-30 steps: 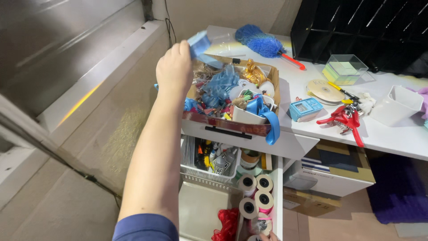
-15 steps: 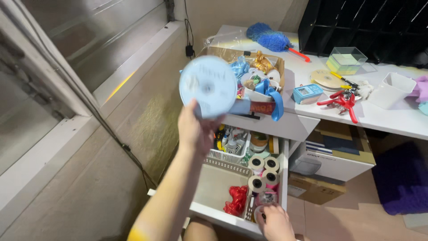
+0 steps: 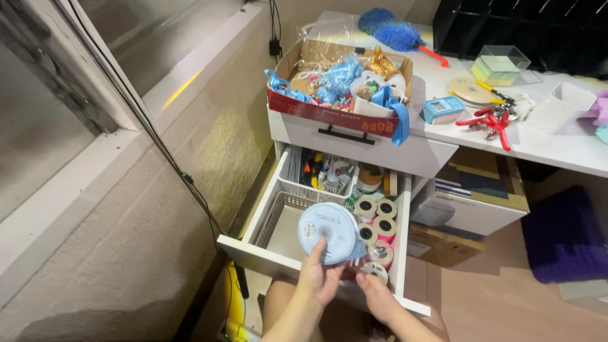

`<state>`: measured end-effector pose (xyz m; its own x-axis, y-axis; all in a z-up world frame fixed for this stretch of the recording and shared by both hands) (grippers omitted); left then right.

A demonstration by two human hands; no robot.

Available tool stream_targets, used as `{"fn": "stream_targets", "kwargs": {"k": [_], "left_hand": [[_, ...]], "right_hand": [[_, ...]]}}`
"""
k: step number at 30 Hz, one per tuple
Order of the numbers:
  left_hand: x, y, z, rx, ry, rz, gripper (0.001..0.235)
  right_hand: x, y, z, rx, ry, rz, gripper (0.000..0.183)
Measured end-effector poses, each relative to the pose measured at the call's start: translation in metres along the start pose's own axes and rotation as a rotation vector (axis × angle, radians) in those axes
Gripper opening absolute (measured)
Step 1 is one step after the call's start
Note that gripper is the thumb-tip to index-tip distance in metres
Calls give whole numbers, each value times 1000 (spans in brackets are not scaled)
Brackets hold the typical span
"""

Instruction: The person organizes craft supplies by moving items from a cardboard box on the desk into a white drawer. They handle a purple stapler, red and blue ribbons, and spools of twine, placing them into the drawer alongside existing items.

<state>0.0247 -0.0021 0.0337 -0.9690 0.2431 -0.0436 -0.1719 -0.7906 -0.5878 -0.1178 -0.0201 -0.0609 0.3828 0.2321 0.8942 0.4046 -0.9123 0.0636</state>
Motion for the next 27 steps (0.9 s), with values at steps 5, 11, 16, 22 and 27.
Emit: {"fn": "stream_targets", "kwargs": {"k": [5, 11, 16, 22, 27], "left_hand": [[11, -12, -16, 16, 271, 6, 54], [-7, -20, -12, 68, 525, 117, 52], [-25, -11, -26, -2, 736, 264, 52], [-41, -17, -18, -106, 948, 375, 55], [-50, -25, -13, -102, 1430, 377, 55]], "right_hand": [[74, -1, 8, -299, 1131, 378, 53], [79, -10, -18, -478, 1038, 556, 29], [62, -19, -42, -543, 897, 576, 38], [35, -25, -37, -503, 820, 597, 40], [25, -24, -59, -426, 707, 711, 36]]}}
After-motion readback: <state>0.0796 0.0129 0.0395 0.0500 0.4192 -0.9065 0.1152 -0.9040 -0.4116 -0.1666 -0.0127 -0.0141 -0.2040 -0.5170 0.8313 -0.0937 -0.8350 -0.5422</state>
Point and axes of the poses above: each hand's wrist, its own y-axis towards the middle knuckle, its own z-axis out of the palm, x = y × z, the point moved 8 cm from there along y, towards the middle knuckle, and after that the axes turned 10 degrees about -z, right-handed, at the moved point
